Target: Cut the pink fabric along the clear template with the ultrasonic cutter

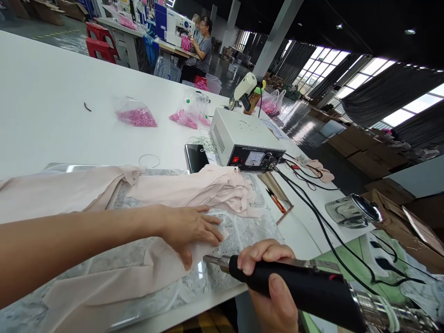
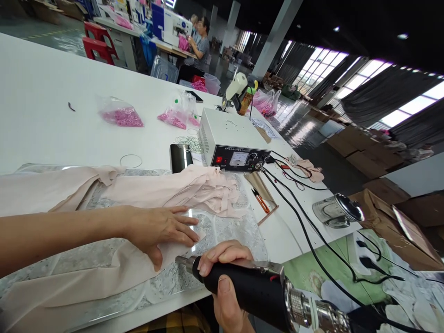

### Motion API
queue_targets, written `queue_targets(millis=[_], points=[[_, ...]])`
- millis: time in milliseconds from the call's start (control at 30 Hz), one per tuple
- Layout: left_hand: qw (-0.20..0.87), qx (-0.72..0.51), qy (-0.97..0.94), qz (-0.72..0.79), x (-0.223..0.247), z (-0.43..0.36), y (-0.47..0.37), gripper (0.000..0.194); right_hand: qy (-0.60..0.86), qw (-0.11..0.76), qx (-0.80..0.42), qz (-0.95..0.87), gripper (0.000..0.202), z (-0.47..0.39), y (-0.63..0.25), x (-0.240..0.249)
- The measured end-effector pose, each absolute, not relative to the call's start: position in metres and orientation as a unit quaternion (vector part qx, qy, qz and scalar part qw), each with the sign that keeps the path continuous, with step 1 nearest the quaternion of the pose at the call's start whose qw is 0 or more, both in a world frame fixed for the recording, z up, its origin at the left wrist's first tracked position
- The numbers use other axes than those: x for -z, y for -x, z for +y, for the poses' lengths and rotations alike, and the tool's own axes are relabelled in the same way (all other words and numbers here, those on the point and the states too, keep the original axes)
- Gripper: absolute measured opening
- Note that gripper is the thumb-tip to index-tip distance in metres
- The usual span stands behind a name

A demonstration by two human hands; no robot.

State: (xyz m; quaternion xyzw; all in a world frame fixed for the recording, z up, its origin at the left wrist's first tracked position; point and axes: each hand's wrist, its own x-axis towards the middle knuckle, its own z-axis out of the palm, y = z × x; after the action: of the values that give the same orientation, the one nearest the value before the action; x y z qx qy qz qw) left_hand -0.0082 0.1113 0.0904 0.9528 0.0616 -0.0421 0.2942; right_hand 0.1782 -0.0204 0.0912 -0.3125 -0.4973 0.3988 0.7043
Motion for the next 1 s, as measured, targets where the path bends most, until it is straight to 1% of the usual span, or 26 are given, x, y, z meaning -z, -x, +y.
queue_targets(millis=[233,533,700,867,1000], points=[[0.289,0.024,-0.955,0.066,-0.089,0.109,0.009,0.07,0.306,0.698,-0.424,-0.489,0.013,-0.024,-0.171,-0.094],[0.287,0.0,-0.956,0.064,-0.087,0.108,0.008,0.072,0.318,0.689,-0.42,-0.498,0.012,-0.025,-0.171,-0.092],[0.293,0.003,-0.954,0.065,-0.086,0.108,0.008,0.073,0.297,0.696,-0.428,-0.495,0.015,-0.026,-0.169,-0.092],[0.304,0.006,-0.951,0.062,-0.086,0.11,0.009,0.073,0.273,0.683,-0.458,-0.499,0.016,-0.028,-0.167,-0.089],[0.308,0.005,-0.95,0.058,-0.084,0.11,0.01,0.074,0.279,0.684,-0.438,-0.512,0.014,-0.028,-0.165,-0.085]])
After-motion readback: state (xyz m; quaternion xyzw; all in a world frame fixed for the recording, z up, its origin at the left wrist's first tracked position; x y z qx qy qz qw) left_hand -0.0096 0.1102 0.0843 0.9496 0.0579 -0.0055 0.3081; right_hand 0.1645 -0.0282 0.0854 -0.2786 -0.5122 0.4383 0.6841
